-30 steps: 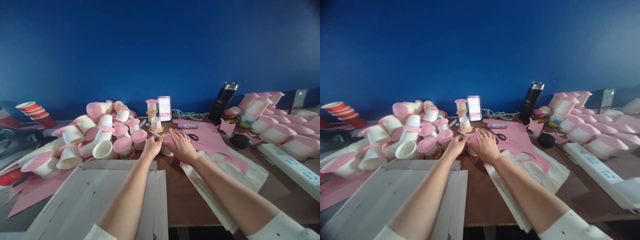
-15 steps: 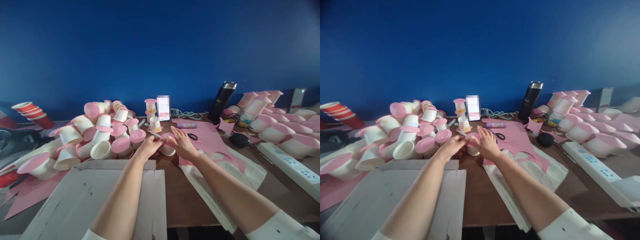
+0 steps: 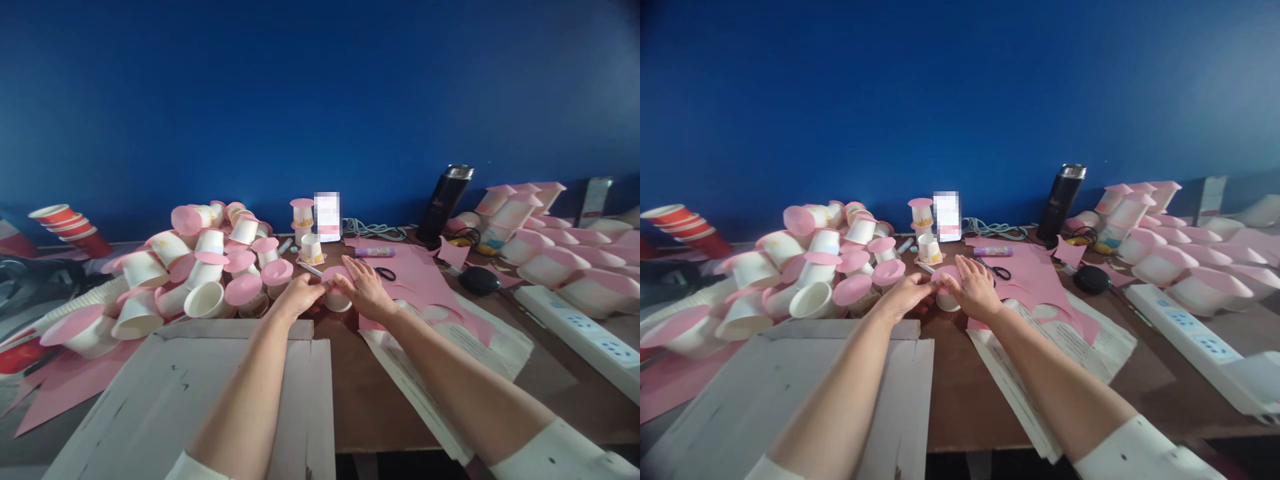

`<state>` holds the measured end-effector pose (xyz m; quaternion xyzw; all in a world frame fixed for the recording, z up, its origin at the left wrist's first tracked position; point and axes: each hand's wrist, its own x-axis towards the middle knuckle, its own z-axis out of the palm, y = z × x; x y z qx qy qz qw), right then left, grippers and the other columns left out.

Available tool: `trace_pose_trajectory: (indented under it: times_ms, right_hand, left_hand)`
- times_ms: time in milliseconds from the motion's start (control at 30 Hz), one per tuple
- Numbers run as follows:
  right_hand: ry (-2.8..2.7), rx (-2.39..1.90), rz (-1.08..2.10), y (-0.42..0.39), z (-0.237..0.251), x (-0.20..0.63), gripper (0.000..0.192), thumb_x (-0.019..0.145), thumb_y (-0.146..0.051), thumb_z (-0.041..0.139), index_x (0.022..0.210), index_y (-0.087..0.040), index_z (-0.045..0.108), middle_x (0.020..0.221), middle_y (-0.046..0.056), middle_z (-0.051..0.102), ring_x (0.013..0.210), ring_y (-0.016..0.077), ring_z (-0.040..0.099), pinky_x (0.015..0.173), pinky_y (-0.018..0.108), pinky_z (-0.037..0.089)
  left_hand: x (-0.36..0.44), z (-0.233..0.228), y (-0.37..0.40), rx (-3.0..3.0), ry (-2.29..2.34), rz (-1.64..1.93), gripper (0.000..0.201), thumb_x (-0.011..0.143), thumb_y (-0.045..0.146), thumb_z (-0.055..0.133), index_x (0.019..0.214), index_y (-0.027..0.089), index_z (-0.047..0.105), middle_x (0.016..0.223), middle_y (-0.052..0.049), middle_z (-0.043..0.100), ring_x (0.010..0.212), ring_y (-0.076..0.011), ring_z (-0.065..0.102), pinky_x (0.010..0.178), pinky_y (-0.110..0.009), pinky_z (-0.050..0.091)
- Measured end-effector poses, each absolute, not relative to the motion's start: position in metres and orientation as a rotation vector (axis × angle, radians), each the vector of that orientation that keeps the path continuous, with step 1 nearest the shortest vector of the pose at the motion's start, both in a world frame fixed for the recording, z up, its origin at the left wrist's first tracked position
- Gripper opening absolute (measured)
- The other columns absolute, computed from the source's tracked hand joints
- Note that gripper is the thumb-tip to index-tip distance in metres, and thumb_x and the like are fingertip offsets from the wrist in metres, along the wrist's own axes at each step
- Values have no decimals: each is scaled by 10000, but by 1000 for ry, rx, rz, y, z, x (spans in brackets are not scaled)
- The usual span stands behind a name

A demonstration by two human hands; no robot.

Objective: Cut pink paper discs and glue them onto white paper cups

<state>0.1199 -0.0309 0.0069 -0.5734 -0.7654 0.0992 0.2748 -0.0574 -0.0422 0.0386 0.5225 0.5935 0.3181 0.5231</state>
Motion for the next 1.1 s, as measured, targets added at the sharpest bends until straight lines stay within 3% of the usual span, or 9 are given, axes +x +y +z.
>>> trace_pose_trajectory:
  times_ms: [167,400,600,833,1100]
  right_hand:
    - [-2028,-1486,80,-37,15,118,783,923,-657,330,1517,-150,269,1546,144,347,1420,325,286,1125,541,265]
    - [-2074,-1483,42,-42,18,115,668,950,-617,315,1480,-214,370,1549,103,356,1424,324,274,1105,541,289]
    - [-2110,-1462,18,-42,17,114,642,958,-600,312,1460,-211,407,1536,110,379,1428,317,280,1118,533,283]
    - [-2128,-1487,52,-43,21,111,663,959,-597,313,1448,-163,423,1522,148,393,1421,336,291,1121,547,268]
    - [-2128,-1508,63,-42,18,112,615,991,-526,259,1460,-154,403,1533,137,378,1419,322,298,1117,546,280]
  left_hand:
    - [-57,34,-40,1363,1447,819,600,633,581,767,1032,161,610,916,-85,697,731,-188,647,565,-257,499]
    - [-57,31,-38,1711,1503,922,510,809,370,655,1275,186,560,1138,-111,680,1002,-228,650,900,-337,491]
    - [-51,28,-40,2164,1333,1051,468,926,278,462,1380,171,502,1452,-124,488,1356,-236,429,1141,-396,327]
    - [-46,25,-40,2338,1358,875,488,925,173,371,1397,146,491,1512,-116,412,1420,-228,336,1189,-421,253]
    - [-46,27,-41,2313,1407,837,466,971,287,362,1405,171,487,1518,-112,404,1430,-252,315,1180,-454,258]
